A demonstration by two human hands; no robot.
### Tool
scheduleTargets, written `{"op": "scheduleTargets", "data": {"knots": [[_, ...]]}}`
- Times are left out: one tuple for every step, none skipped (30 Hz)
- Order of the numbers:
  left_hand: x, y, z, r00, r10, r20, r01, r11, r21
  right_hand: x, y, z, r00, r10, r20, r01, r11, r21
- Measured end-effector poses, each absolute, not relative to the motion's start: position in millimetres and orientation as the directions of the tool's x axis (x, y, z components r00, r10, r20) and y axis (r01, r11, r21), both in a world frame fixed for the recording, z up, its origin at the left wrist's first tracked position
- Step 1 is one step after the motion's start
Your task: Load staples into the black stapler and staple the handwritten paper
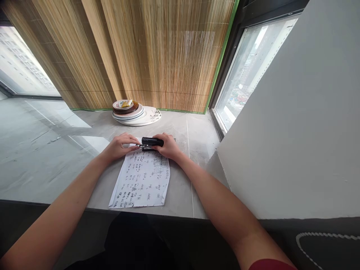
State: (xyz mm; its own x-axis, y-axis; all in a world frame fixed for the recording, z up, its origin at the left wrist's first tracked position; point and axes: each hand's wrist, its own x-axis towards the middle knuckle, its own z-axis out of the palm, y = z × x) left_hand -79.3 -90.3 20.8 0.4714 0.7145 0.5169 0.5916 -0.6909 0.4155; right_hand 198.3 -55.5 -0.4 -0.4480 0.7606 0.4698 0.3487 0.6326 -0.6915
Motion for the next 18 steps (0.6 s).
{"op": "scheduleTargets", "data": {"knots": [[-79.6,-91.2,21.8,0.457,0.720,0.522,0.578,-0.686,0.441,198.7,-55.2,-0.6,-0.438,0.769,0.465,0.350,0.622,-0.700],[-79.7,-91.9,22.8,0.450,0.724,0.523,0.560,-0.685,0.466,199.1,-54.9,-0.6,-0.430,0.777,0.460,0.350,0.613,-0.708],[-79.5,-92.4,23.8,0.454,0.723,0.521,0.539,-0.688,0.486,199.5,-54.7,-0.6,-0.425,0.782,0.457,0.349,0.607,-0.714],[-79.4,-92.7,24.7,0.466,0.720,0.514,0.519,-0.693,0.500,200.0,-54.7,-0.4,-0.423,0.784,0.454,0.346,0.603,-0.718],[-79.3,-92.7,25.5,0.483,0.714,0.507,0.502,-0.700,0.508,200.4,-54.7,-0.1,-0.425,0.784,0.453,0.342,0.602,-0.721],[-79.4,-92.7,26.1,0.499,0.707,0.501,0.488,-0.707,0.512,200.9,-54.8,0.2,-0.428,0.783,0.451,0.337,0.602,-0.724],[-79.7,-92.5,26.4,0.509,0.702,0.497,0.480,-0.711,0.513,201.3,-54.9,0.5,-0.431,0.782,0.450,0.331,0.601,-0.728],[-80.2,-92.4,26.6,0.513,0.699,0.498,0.475,-0.715,0.514,201.7,-55.1,0.8,-0.432,0.782,0.449,0.324,0.600,-0.732],[-80.8,-92.3,26.6,0.513,0.698,0.500,0.472,-0.716,0.514,202.1,-55.3,1.2,-0.433,0.782,0.448,0.317,0.598,-0.736],[-81.4,-92.3,26.6,0.511,0.699,0.500,0.472,-0.715,0.516,202.5,-55.6,1.5,-0.436,0.781,0.447,0.311,0.597,-0.739],[-81.8,-92.5,26.5,0.509,0.699,0.503,0.472,-0.715,0.516,202.8,-55.9,1.8,-0.439,0.779,0.447,0.307,0.597,-0.741],[-81.8,-92.7,26.4,0.506,0.698,0.507,0.472,-0.716,0.515,203.0,-56.2,2.2,-0.443,0.777,0.447,0.303,0.599,-0.741],[-81.4,-93.2,26.5,0.504,0.696,0.512,0.476,-0.718,0.508,203.1,-56.6,2.6,-0.447,0.775,0.447,0.300,0.601,-0.741],[-80.5,-93.7,26.7,0.505,0.692,0.517,0.482,-0.722,0.496,203.1,-57.1,2.9,-0.450,0.772,0.450,0.297,0.604,-0.739],[-79.1,-94.4,27.0,0.507,0.688,0.519,0.492,-0.726,0.481,203.0,-57.6,3.3,-0.454,0.767,0.454,0.290,0.609,-0.739],[-77.4,-95.1,27.3,0.509,0.684,0.523,0.504,-0.729,0.463,202.7,-58.2,3.6,-0.459,0.761,0.460,0.276,0.614,-0.740],[-75.4,-95.9,27.7,0.508,0.682,0.526,0.515,-0.730,0.449,202.5,-58.7,3.9,-0.464,0.754,0.466,0.261,0.619,-0.741],[-73.5,-96.6,28.0,0.505,0.684,0.526,0.524,-0.728,0.442,202.2,-59.3,4.3,-0.471,0.746,0.471,0.245,0.623,-0.743]]}}
